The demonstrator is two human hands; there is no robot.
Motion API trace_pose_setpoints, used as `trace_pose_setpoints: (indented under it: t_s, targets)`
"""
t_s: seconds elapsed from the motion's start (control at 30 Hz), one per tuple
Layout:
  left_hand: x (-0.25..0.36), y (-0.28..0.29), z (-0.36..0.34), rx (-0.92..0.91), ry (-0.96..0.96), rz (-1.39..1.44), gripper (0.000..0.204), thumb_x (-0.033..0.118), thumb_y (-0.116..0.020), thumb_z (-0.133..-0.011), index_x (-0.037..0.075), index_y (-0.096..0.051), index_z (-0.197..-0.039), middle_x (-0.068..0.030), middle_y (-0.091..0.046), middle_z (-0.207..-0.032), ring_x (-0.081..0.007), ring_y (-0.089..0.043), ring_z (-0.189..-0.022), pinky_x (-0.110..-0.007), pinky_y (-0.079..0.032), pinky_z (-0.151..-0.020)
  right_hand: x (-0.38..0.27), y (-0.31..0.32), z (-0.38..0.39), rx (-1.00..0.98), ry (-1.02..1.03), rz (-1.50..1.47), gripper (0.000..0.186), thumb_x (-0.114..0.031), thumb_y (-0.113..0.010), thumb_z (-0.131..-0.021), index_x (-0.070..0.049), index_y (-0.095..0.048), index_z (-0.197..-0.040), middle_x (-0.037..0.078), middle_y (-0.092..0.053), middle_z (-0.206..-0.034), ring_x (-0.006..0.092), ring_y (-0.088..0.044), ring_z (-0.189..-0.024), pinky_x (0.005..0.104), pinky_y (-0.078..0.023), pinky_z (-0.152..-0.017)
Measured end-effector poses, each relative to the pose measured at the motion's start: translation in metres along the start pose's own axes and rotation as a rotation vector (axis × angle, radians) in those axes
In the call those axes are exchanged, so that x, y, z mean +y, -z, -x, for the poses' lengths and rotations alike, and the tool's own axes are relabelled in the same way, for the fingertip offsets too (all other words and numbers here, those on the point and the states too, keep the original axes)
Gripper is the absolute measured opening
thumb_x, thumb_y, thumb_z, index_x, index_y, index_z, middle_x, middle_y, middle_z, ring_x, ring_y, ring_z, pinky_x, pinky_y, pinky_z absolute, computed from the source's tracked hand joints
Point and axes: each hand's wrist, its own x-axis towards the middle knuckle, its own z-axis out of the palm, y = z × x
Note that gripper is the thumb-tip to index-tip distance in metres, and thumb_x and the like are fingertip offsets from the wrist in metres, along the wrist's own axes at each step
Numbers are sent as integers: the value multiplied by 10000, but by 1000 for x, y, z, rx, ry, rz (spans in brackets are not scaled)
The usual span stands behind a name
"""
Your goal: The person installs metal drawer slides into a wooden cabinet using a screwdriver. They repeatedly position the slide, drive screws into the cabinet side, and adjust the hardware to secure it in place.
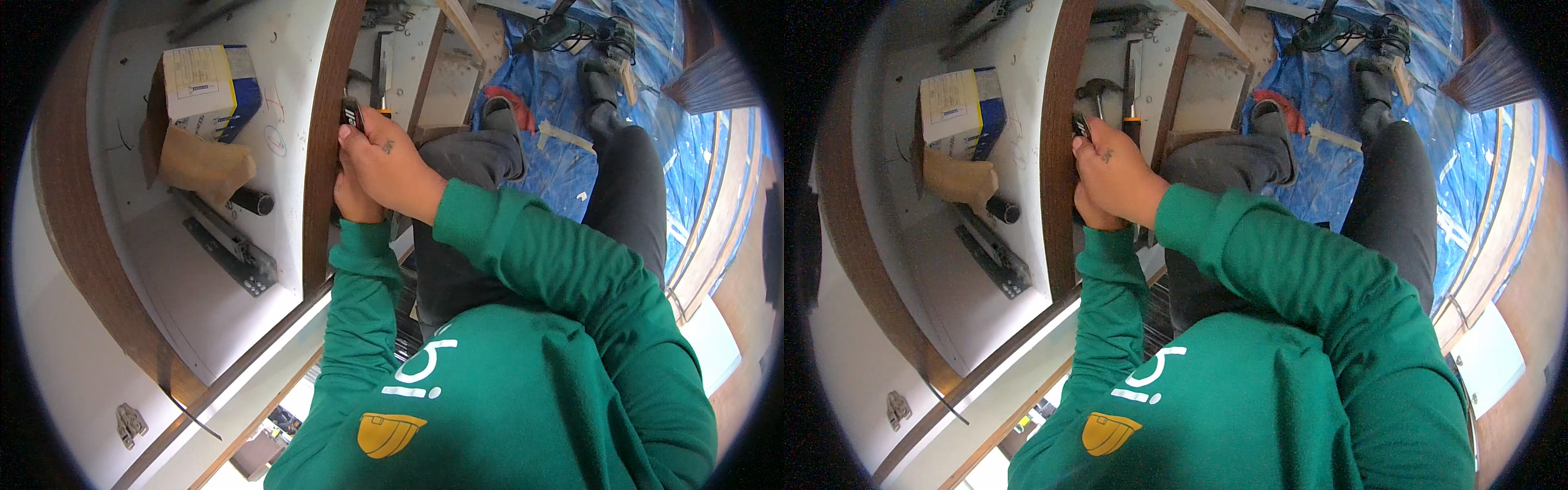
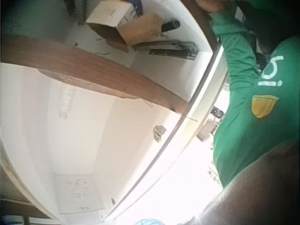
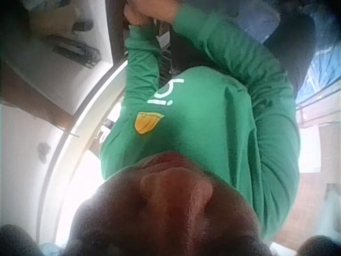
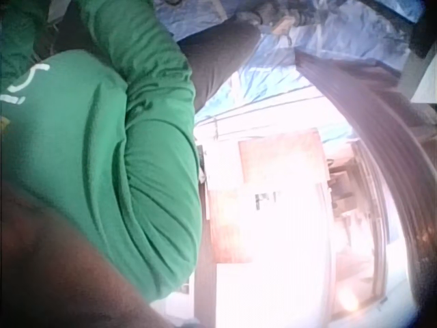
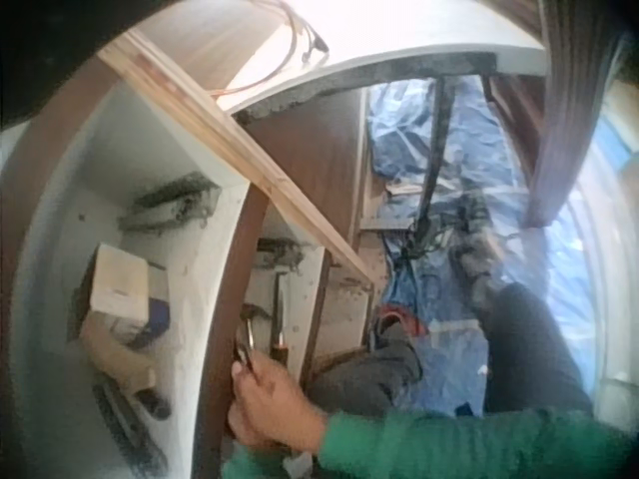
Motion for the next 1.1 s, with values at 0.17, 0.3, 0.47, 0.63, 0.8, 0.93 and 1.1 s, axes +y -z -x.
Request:
trace_pose_setpoints:
  t_s: [0.17, 0.3, 0.47, 0.63, 0.8, 0.93, 1.1]
  targets:
    - [-5, -4, 3, 91, -74, 65, 437, 298, -499, -1023, 39, -455, -1373, -80, -604, -1264, -178, -634, -1099, -287, -507, -899, 0, -5, 0, -22, -61, -132, 238, -127, -460, -994, 27, -557, -1146, 81, -630, -1004, 149, -551, -958, 317, -450, -888]
    - [5, 6, -5, -168, 625, 1937, 483, 414, -425, -1056, 36, -504, -1347, -65, -581, -1308, -171, -600, -1140, -284, -485, -933, 7, -2, -2, -59, -68, -261, 279, -104, -456, -971, 25, -564, -1194, 59, -635, -1047, 142, -550, -989, 306, -445, -919]
    - [12, 21, -6, -201, 773, 1781, 558, 483, -427, -1043, 26, -506, -1352, -81, -618, -1247, -197, -621, -1092, -310, -501, -905, 7, -1, -1, -54, -78, -294, 276, -88, -456, -958, 24, -576, -1180, 63, -639, -1051, 143, -553, -998, 317, -448, -923]
    - [6, 13, -7, -137, 391, 998, 586, 505, -472, -1020, 6, -529, -1322, -102, -674, -1107, -200, -665, -963, -325, -535, -828, 3, 1, 0, -60, 19, -145, 251, -78, -448, -958, 23, -573, -1151, 84, -642, -1025, 161, -558, -958, 335, -465, -891]
    - [2, 14, -6, -102, 641, 1479, 587, 502, -481, -1018, 13, -509, -1341, -96, -675, -1099, -203, -661, -973, -328, -529, -843, 2, 0, -1, -33, 27, -150, 243, -76, -444, -958, 25, -569, -1140, 128, -628, -983, 189, -558, -911, 329, -465, -864]
    - [8, 22, -16, -89, 181, 1003, 583, 508, -451, -1028, 18, -510, -1338, -102, -637, -1182, -193, -630, -1043, -327, -509, -882, -8, 4, -2, -94, -137, -437, 307, -150, -496, -955, 25, -548, -1202, 219, -636, -1060, 285, -613, -965, 388, -467, -871]
    - [27, 34, -33, -208, 702, 1803, 579, 513, -401, -1042, 23, -517, -1327, -111, -595, -1249, -175, -597, -1102, -316, -487, -918, -26, 24, -4, -129, -142, 35, 374, -196, -486, -963, 6, -545, -1273, 146, -631, -1138, 229, -572, -1051, 361, -435, -949]
